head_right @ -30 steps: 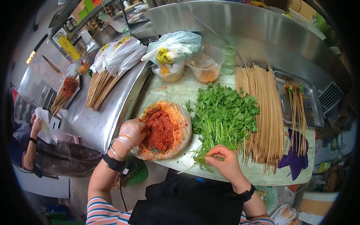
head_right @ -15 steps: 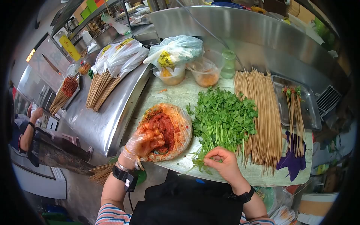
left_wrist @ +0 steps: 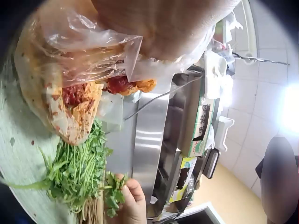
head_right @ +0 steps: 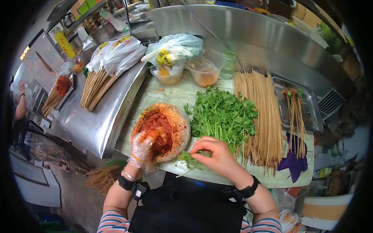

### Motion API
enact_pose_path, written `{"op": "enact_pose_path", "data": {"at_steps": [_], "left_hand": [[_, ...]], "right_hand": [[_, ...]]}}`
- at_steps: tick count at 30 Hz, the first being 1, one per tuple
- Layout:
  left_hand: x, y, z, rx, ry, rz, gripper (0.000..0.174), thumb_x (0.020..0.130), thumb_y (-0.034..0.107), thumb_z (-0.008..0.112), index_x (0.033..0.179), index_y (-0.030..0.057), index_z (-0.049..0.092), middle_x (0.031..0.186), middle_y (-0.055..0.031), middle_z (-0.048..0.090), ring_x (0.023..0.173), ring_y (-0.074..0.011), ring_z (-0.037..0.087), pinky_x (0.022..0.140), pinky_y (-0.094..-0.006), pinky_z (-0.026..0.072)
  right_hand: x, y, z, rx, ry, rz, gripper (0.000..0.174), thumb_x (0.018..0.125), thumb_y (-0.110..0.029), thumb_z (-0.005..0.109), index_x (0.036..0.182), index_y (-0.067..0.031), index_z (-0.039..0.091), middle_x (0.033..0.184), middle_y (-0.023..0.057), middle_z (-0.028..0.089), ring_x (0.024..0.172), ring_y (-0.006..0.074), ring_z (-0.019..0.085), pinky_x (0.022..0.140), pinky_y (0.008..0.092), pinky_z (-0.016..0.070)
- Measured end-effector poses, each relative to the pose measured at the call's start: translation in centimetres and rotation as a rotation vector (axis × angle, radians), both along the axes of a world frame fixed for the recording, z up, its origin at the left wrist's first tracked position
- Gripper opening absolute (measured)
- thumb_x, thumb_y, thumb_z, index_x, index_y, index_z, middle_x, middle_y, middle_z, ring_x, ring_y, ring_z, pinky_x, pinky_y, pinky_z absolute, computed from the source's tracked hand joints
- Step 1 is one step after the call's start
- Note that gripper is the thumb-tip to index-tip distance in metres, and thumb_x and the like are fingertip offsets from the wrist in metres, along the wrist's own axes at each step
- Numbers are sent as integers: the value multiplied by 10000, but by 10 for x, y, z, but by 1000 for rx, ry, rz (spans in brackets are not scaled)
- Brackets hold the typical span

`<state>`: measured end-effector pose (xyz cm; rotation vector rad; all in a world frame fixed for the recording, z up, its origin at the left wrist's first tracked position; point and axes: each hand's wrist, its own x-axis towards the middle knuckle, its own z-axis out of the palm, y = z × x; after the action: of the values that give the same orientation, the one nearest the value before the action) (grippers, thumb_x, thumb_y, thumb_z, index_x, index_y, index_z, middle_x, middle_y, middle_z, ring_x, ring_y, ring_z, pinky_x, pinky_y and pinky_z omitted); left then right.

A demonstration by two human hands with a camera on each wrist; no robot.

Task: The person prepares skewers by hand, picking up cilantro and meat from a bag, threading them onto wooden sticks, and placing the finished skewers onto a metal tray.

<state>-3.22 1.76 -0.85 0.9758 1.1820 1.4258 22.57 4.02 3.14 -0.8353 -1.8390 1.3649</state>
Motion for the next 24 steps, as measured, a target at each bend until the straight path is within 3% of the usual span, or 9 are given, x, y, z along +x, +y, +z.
{"op": "enact_pose_path", "data": {"at_steps": [3,5,7,9,14,16,21,24], "left_hand": [[10,-5,-15,-55,-409,-82,197,879,82,562,1045,-15,607,925,-86,671,817,-179,643,705,-313,533],[2,-7,-49,28,-67,-118,195,902,105,558,1057,-8,592,918,-86,662,812,-169,635,698,-303,527],[15,-17,-6,-90,-311,-227,191,917,106,555,1065,-12,581,918,-83,651,800,-152,626,701,-290,512],[23,-24,25,-111,-161,-282,201,914,86,555,1080,-26,574,917,-80,649,803,-147,625,716,-280,507],[26,-22,17,-98,56,-204,265,886,7,544,1141,-51,585,937,-80,655,798,-141,631,729,-256,507],[28,-21,12,-101,11,-161,255,876,-9,539,1118,-46,609,925,-71,659,784,-134,632,712,-251,507],[14,-9,-14,-45,251,-83,237,825,-50,531,1024,-49,659,892,-61,670,757,-120,627,677,-241,502],[17,-6,-13,20,75,-9,251,811,-61,538,1036,-63,649,901,-59,666,801,-110,608,702,-236,493]], "right_hand": [[-23,4,11,91,27,55,83,779,-31,684,853,-26,647,866,59,640,796,160,622,691,269,493],[-38,9,13,208,49,43,85,768,-33,687,838,-26,640,844,67,640,770,186,630,677,289,499],[-50,18,8,391,61,7,92,752,-35,693,821,-26,631,827,75,639,747,218,635,667,309,502],[-53,24,4,431,25,-12,101,739,-40,697,810,-27,625,828,77,638,752,242,632,666,321,503],[-53,26,-1,485,-32,-8,108,737,-56,699,825,-40,638,872,73,632,786,254,623,685,326,500],[-50,27,-6,558,-53,-25,113,745,-70,703,842,-47,650,898,70,628,803,238,622,690,315,497],[15,46,7,313,-102,-389,148,769,-86,692,907,-39,666,914,66,634,808,208,621,709,322,496],[91,87,-5,223,-309,-720,190,782,-105,676,942,-5,665,851,123,666,762,270,645,701,372,511]]}}
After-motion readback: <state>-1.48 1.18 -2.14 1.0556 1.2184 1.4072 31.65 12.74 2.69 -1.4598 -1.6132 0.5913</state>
